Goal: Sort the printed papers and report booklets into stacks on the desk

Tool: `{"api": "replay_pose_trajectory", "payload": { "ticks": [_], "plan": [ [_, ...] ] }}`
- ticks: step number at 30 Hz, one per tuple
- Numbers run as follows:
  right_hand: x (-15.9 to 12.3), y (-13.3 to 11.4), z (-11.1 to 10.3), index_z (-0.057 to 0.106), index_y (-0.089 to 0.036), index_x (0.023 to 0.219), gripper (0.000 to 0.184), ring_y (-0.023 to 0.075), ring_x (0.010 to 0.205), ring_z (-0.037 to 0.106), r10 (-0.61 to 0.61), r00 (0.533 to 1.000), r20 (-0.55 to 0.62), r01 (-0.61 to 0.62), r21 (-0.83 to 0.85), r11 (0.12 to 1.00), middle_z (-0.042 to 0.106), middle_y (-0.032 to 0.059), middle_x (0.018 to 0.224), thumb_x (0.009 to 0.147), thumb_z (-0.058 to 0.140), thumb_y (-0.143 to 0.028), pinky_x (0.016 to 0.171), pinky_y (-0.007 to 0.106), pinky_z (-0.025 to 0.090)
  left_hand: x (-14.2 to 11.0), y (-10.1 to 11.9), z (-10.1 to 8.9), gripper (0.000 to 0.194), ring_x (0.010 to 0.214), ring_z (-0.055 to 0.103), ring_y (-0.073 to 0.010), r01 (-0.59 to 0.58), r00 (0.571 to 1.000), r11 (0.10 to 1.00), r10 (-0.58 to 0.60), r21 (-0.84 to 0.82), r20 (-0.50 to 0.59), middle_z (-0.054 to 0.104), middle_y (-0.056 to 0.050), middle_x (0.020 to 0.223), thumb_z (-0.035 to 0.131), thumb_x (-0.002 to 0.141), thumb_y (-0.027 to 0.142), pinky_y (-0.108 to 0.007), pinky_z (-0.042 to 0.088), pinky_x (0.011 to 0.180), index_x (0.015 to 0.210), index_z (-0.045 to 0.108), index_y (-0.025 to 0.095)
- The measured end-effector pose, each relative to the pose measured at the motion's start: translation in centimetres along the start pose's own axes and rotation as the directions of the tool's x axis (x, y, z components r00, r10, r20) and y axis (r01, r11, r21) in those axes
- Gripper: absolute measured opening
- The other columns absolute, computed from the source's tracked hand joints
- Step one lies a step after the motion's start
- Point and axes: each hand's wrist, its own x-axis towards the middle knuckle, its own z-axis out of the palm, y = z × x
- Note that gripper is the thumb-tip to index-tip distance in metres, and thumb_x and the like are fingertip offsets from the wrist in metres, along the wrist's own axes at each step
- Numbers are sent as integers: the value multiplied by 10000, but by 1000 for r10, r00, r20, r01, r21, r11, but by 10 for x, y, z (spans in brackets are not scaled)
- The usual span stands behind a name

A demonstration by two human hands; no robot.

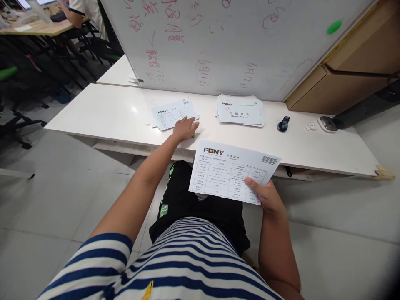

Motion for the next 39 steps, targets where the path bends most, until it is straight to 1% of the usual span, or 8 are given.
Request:
{"api": "replay_pose_trajectory", "payload": {
  "ticks": [3, 7, 22, 30, 33, 36, 38, 39],
  "plan": [
    [1, -1, 0, 576, -264, 1283, 671, 336, 1232, 548, 14, 1000, 2, -14, -13, 1000, 656, 82, 1245, 679, 798, -455, 1042, 549, 446, -2, 2, -2, 678, 1450, 216, -253, 7, 1000, 1000, -7, -4, 4, 372, -17, 1523, 59, 950, 580, -450, 237, 1144, 1459, 340, 233],
    [2, -1, 1, 591, -302, 1265, 634, 321, 1209, 571, 33, 999, 10, -32, -37, 999, 657, 61, 1243, 685, 787, -464, 1016, 521, 485, -3, 4, -4, 669, 1451, 208, -253, 10, 1000, 1000, -9, -20, 13, 373, -23, 1523, 64, 952, 576, -461, 225, 1145, 1453, 349, 236],
    [4, -6, 6, 604, -295, 1251, 671, 340, 1197, 577, 79, 997, -3, -79, -33, 996, 670, 60, 1219, 641, 809, -485, 995, 544, 498, 1, 1, 1, 697, 1435, 243, -270, 4, 1000, 1000, -4, -22, 4, 394, -41, 1509, 49, 943, 590, -473, 239, 1133, 1437, 377, 224],
    [7, 1, 5, 601, -320, 1245, 608, 319, 1192, 586, 63, 998, 25, -62, -34, 998, 643, 42, 1265, 682, 788, -458, 991, 521, 507, 2, 0, 1, 675, 1434, 241, -266, 12, 1000, 999, -12, -35, 11, 401, -33, 1504, 66, 943, 589, -474, 229, 1134, 1432, 383, 249],
    [8, 7, 5, 596, -301, 1254, 617, 322, 1187, 588, 56, 998, 15, -56, -32, 998, 640, 52, 1270, 686, 783, -451, 994, 523, 502, 2, 1, 1, 669, 1428, 253, -270, 5, 1000, 999, -5, -39, 2, 416, -35, 1494, 69, 946, 582, -476, 230, 1130, 1427, 391, 248],
    [16, 7, 8, 600, -264, 1246, 604, 332, 1192, 581, 49, 999, -19, -50, -61, 997, 643, 71, 1263, 697, 759, -461, 980, 524, 506, 0, 2, 0, 663, 1427, 256, -265, 9, 1000, 999, -9, -41, -10, 420, -28, 1491, 61, 947, 575, -471, 228, 1129, 1429, 388, 259],
    [34, -3, 15, 602, -234, 1237, 583, 331, 1186, 583, -12, 999, -49, 7, -92, 996, 658, 84, 1235, 712, 729, -451, 984, 510, 501, -1, 1, 0, 644, 1428, 248, -277, 3, 1000, 999, -3, -35, -4, 413, -35, 1496, 92, 949, 561, -481, 223, 1128, 1439, 376, 255],
    [47, -13, 21, 599, -219, 1235, 570, 327, 1180, 585, -62, 996, -58, 55, -117, 992, 665, 89, 1217, 720, 711, -438, 991, 502, 493, -1, 1, 0, 630, 1425, 248, -292, -6, 1000, 1000, 6, -30, 5, 407, -44, 1499, 150, 945, 561, -488, 219, 1127, 1447, 367, 250]
  ]
}}
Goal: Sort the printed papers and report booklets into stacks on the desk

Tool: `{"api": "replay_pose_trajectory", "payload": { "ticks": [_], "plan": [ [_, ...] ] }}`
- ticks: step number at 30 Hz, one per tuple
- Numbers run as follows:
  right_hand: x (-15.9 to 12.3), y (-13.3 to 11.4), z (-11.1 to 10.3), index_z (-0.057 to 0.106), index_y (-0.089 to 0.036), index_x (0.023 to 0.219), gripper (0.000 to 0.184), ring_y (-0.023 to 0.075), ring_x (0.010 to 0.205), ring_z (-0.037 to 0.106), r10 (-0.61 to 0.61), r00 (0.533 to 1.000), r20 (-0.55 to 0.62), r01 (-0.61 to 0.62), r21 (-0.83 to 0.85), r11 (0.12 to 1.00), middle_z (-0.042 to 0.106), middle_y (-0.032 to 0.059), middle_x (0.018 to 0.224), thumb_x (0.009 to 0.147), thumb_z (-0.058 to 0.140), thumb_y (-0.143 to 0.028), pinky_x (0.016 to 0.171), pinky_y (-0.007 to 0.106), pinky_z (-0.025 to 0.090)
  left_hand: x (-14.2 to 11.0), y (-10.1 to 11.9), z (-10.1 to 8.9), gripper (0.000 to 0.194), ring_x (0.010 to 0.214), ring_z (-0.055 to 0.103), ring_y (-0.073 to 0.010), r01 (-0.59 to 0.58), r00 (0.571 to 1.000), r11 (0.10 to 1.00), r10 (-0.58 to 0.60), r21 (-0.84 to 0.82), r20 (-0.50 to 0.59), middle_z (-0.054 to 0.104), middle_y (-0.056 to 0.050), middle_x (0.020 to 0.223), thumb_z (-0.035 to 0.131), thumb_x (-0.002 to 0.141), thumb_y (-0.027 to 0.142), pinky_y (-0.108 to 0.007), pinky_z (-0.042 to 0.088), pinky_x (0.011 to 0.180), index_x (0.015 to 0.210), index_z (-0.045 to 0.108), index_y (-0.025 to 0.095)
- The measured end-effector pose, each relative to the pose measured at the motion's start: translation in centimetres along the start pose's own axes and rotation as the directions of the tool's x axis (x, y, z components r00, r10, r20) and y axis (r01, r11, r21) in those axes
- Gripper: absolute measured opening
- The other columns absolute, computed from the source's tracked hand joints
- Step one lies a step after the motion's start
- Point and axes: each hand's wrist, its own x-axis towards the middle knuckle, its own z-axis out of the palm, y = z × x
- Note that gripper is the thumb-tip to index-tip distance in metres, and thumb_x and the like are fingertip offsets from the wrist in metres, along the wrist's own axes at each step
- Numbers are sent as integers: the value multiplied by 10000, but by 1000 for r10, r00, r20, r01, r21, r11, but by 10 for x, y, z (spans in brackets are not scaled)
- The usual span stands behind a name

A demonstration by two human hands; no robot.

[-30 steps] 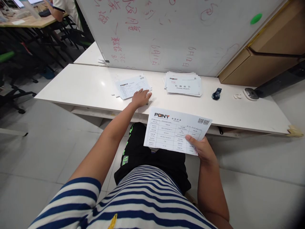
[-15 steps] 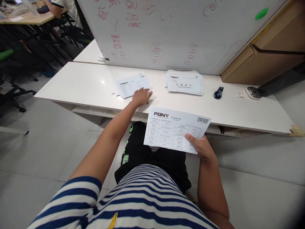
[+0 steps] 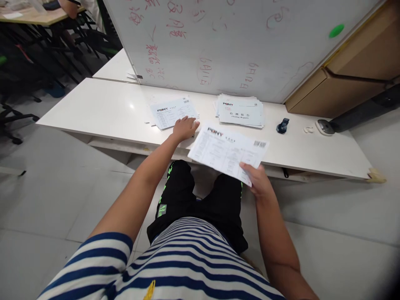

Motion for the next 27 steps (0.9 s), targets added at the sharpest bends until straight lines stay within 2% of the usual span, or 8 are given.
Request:
{"api": "replay_pose_trajectory", "payload": {
  "ticks": [4, 7, 11, 15, 19, 21, 24, 27],
  "plan": [
    [85, -51, 47, 575, -192, 1225, 496, 301, 1142, 594, -179, 982, 56, 185, -153, 971, 670, 89, 1181, 757, 637, -345, 990, 495, 470, 2, 0, 2, 635, 1397, 283, -345, -11, 1000, 1000, 11, -12, -14, 426, -53, 1485, 405, 877, 532, -479, 218, 1123, 1456, 363, 273],
    [162, -76, 105, 588, -136, 1167, 435, 290, 1060, 621, -165, 956, 244, 221, -224, 949, 680, 112, 1122, 752, 612, -261, 944, 512, 480, 4, 2, 4, 580, 1365, 327, -342, 23, 997, 999, -26, -49, -68, 480, -59, 1442, 310, 914, 530, -500, 225, 1108, 1416, 432, 267],
    [243, -71, 178, 619, -81, 1058, 360, 264, 948, 650, -80, 942, 326, 192, -329, 925, 688, 142, 1050, 705, 616, -153, 873, 476, 504, 3, 4, 7, 595, 1278, 428, -340, 12, 996, 999, -15, -29, -93, 567, -111, 1342, 210, 945, 531, -531, 290, 1045, 1219, 618, 196],
    [281, -42, 216, 634, -58, 1016, 342, 275, 917, 642, -47, 946, 322, 227, -549, 805, 685, 157, 987, 681, 617, -127, 855, 466, 499, -1, 4, 9, 552, 1253, 462, -285, -22, 988, 1000, 21, -7, -155, 581, -101, 1324, 228, 963, 502, -477, 336, 1017, 1149, 653, 202],
    [288, -14, 225, 593, -109, 1150, 465, 348, 1107, 542, -184, 945, 270, 327, -797, 507, 617, 194, 1146, 707, 655, -236, 961, 562, 406, -5, 4, 8, 517, 1251, 467, -275, -51, 988, 998, 46, -34, -147, 583, -111, 1319, 247, 973, 452, -470, 315, 1039, 1220, 614, 183],
    [287, -5, 222, 488, -137, 1288, 591, 384, 1211, 455, -274, 939, 208, 311, -855, 416, 518, 219, 1288, 750, 639, -329, 986, 638, 335, -7, 4, 6, 493, 1261, 459, -277, -91, 986, 994, 81, -58, -145, 586, -107, 1318, 259, 975, 426, -482, 287, 1058, 1215, 616, 185],
    [290, -1, 204, 343, -194, 1391, 638, 397, 1290, 366, -371, 920, 128, 288, -862, 416, 392, 217, 1406, 837, 525, -453, 967, 690, 305, -7, 4, -2, 450, 1208, 506, -266, -144, 979, 985, 128, -97, -158, 635, -92, 1239, 293, 971, 418, -466, 283, 1064, 1139, 648, 200],
    [291, -7, 163, 332, -215, 1397, 564, 375, 1332, 319, -438, 896, 66, 266, -871, 413, 345, 195, 1443, 888, 412, -445, 990, 658, 312, -7, 4, -14, 464, 1088, 581, -250, -130, 976, 988, 112, -87, -187, 697, -84, 1074, 265, 984, 419, -458, 275, 1075, 1051, 670, 204]
  ]
}}
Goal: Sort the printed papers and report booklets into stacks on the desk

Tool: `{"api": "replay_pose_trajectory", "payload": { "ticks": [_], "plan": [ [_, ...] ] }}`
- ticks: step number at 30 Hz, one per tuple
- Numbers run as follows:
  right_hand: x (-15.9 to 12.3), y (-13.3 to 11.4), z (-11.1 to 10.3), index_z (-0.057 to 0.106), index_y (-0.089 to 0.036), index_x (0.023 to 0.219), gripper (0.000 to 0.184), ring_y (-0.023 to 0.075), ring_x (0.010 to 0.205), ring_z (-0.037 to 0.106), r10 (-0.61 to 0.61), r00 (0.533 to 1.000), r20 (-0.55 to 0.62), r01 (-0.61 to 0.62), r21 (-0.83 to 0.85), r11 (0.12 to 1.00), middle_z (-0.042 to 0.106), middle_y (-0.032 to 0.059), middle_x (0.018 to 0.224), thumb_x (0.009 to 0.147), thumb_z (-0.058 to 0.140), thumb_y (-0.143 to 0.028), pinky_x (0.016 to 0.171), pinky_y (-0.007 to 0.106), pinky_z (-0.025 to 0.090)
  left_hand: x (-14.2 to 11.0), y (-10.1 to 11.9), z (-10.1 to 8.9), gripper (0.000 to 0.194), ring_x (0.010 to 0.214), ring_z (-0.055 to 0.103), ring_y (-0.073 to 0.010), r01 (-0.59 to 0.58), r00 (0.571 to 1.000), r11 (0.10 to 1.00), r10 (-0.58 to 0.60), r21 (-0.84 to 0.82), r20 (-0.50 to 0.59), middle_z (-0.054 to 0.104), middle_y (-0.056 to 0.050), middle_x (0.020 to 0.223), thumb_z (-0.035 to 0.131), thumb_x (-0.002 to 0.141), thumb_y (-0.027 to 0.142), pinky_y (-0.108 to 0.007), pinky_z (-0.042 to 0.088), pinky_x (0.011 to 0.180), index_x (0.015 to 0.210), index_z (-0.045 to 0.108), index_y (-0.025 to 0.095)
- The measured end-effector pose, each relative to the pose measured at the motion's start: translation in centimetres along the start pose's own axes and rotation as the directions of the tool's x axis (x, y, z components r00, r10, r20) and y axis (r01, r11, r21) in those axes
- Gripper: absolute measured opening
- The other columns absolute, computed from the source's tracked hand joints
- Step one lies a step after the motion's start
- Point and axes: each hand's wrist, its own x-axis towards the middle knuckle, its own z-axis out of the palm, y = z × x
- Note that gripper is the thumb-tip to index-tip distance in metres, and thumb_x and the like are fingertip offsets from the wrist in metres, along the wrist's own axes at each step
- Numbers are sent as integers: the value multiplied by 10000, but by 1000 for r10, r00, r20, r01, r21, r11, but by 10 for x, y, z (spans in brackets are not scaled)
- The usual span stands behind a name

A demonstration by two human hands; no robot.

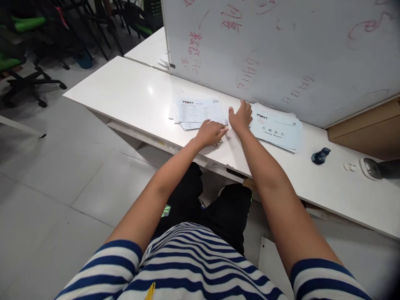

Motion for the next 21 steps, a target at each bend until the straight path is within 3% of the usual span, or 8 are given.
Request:
{"api": "replay_pose_trajectory", "payload": {
  "ticks": [2, 4, 7, 9, 11, 14, 17, 21],
  "plan": [
    [-5, 31, -23, 352, -187, 1393, 548, 349, 1348, 309, 7, 1000, -24, -8, -31, 999, 346, 187, 1454, 878, 407, -365, 1036, 605, 309, -7, 4, -8, 494, 1087, 586, -238, 1, 999, 1000, 0, 22, -36, 703, -72, 1055, 220, 998, 417, -452, 233, 1110, 1037, 670, 216],
    [-15, 64, -45, 390, -148, 1380, 552, 320, 1349, 328, 4, 1000, 26, -2, -52, 999, 382, 179, 1446, 843, 418, -270, 1080, 544, 302, -26, 9, -12, 506, 1154, 558, -220, 5, 997, 1000, -4, 13, -83, 682, -56, 1135, 182, 1005, 415, -426, 204, 1140, 1096, 648, 239],
    [-39, 108, -66, 432, -107, 1373, 571, 296, 1378, 320, -38, 986, 165, 51, -72, 996, 400, 165, 1466, 810, 413, -203, 1135, 495, 254, -82, 19, 0, 459, 1327, 423, -218, 36, 985, 999, -38, -17, -170, 578, -49, 1337, 215, 997, 404, -420, 224, 1149, 1258, 566, 263],
    [-53, 128, -70, 422, -106, 1391, 586, 291, 1412, 274, -81, 976, 204, 98, -75, 992, 355, 148, 1511, 814, 401, -208, 1159, 508, 201, -134, 24, 23, 422, 1378, 359, -215, 95, 976, 995, -101, -37, -194, 511, -29, 1414, 279, 982, 390, -434, 253, 1145, 1315, 522, 299],
    [-63, 140, -69, 411, -118, 1405, 592, 289, 1435, 234, -116, 970, 213, 133, -70, 989, 312, 129, 1543, 822, 380, -214, 1166, 539, 160, -188, 27, 54, 422, 1398, 331, -223, 178, 972, 982, -185, -60, -142, 490, -31, 1434, 303, 975, 368, -460, 279, 1135, 1338, 506, 297],
    [-70, 145, -66, 401, -123, 1416, 603, 295, 1450, 203, -162, 961, 222, 180, -64, 981, 282, 127, 1558, 819, 372, -207, 1161, 575, 139, -251, 31, 100, 517, 1405, 308, -294, 322, 947, 947, -322, -8, 2, 428, -139, 1472, 372, 955, 397, -493, 310, 1108, 1387, 461, 129],
    [-73, 143, -65, 393, -100, 1419, 619, 298, 1445, 221, -235, 949, 212, 254, -67, 965, 296, 147, 1550, 809, 398, -205, 1163, 563, 151, -272, 31, 127, 499, 1415, 277, -323, 380, 914, 920, -390, 101, 114, 321, -118, 1541, 438, 930, 420, -526, 278, 1110, 1373, 499, 199],
    [-79, 139, -65, 425, -82, 1394, 596, 302, 1405, 310, -286, 953, 101, 294, -70, 953, 388, 153, 1500, 813, 437, -215, 1153, 534, 210, -254, 26, 134, 446, 1432, 234, -324, 388, 897, 908, -412, 160, 161, 278, -74, 1565, 473, 916, 398, -544, 260, 1107, 1339, 539, 272]
  ]
}}
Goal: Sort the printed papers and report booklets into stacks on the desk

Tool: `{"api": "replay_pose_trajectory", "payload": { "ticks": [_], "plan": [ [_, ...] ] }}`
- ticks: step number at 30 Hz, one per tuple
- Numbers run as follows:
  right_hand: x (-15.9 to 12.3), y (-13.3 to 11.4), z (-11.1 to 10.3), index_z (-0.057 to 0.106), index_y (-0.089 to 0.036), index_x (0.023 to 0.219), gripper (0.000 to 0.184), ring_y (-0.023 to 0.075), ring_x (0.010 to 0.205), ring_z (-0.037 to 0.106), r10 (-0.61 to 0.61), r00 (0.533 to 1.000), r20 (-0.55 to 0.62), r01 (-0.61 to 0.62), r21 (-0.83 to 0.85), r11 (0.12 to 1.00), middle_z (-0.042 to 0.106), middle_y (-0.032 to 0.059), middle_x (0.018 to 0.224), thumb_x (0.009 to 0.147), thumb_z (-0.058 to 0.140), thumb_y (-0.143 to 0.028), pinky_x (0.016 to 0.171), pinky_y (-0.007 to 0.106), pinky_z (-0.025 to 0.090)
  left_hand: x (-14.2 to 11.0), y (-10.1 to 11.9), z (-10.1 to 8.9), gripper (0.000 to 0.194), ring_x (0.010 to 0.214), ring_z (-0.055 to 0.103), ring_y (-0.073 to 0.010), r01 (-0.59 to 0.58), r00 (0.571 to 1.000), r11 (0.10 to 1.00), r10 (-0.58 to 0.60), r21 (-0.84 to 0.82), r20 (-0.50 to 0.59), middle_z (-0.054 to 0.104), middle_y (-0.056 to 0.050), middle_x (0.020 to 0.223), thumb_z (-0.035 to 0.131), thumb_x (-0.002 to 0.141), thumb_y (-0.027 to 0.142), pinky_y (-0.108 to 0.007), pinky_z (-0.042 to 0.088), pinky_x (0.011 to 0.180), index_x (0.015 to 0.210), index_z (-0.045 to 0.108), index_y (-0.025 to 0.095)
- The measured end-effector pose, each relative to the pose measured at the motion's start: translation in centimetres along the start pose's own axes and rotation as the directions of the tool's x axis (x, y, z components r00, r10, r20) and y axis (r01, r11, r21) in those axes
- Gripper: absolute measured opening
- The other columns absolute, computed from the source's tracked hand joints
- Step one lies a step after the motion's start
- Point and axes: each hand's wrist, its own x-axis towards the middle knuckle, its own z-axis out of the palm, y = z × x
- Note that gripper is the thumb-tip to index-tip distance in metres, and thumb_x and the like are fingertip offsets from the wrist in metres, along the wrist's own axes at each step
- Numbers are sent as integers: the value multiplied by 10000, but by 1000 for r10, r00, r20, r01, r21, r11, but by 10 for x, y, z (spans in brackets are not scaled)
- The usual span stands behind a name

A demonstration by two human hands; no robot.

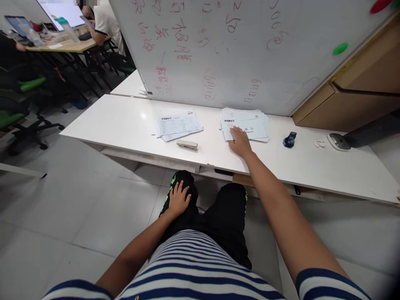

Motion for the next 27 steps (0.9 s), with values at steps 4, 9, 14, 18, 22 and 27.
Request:
{"api": "replay_pose_trajectory", "payload": {
  "ticks": [4, 9, 14, 18, 22, 27],
  "plan": [
    [-5, -4, 1, 557, -84, 1267, 437, 274, 1270, 486, 98, 984, -149, -95, 29, 995, 577, 170, 1326, 910, 339, -208, 1078, 472, 353, 13, 1, -3, 445, 1438, 207, -336, -3, 1000, 1000, 3, 10, 13, 267, -80, 1568, 493, 904, 389, -571, 246, 1099, 1331, 546, 274],
    [0, -5, -7, 602, -113, 1203, 407, 270, 951, 643, 297, 940, -169, -297, 21, 955, 702, 162, 1033, 939, 304, -199, 837, 405, 485, 9, 0, -3, 417, 1447, 188, -330, 19, 1000, 995, -18, -93, 16, 280, -88, 1562, 520, 896, 352, -579, 198, 1117, 1298, 574, 258],
    [-30, -31, -23, 625, -85, 1173, 442, 259, 809, 670, 367, 840, -399, -360, 96, 928, 719, 157, 868, 962, 291, -284, 731, 363, 498, 18, 32, -40, 395, 1368, 371, -310, 175, 985, 729, -130, -662, 117, 531, -122, 1388, 545, 885, 444, -527, 239, 1124, 1193, 633, 213],
    [-116, -84, -25, 691, -148, 1033, 356, 238, 891, 693, 71, 881, -468, -22, 110, 994, 734, 143, 936, 959, 411, -355, 821, 348, 519, 36, 75, -99, 639, 1194, 558, -292, 208, 959, -16, 200, -978, 200, 516, -166, 1394, 506, 843, 659, -444, 440, 975, 1285, 553, 200],
    [-186, -139, -33, 687, -187, 1029, 214, 196, 953, 692, -183, 891, -416, 244, 98, 965, 745, 96, 957, 930, 508, -248, 877, 332, 527, 53, 107, -136, 650, 1082, 619, -254, 371, 876, -142, 382, -918, 295, 608, -145, 1282, 506, 826, 688, -333, 512, 834, 1232, 593, 188],
    [-213, -161, -42, 691, -194, 993, 160, 197, 1005, 664, -210, 882, -422, 264, 72, 962, 741, 67, 934, 889, 570, -177, 857, 336, 524, 48, 114, -139, 454, 924, 667, -220, 459, 835, -138, 405, -878, 373, 710, -115, 1067, 564, 869, 466, -262, 524, 696, 1176, 628, 138]
  ]
}}
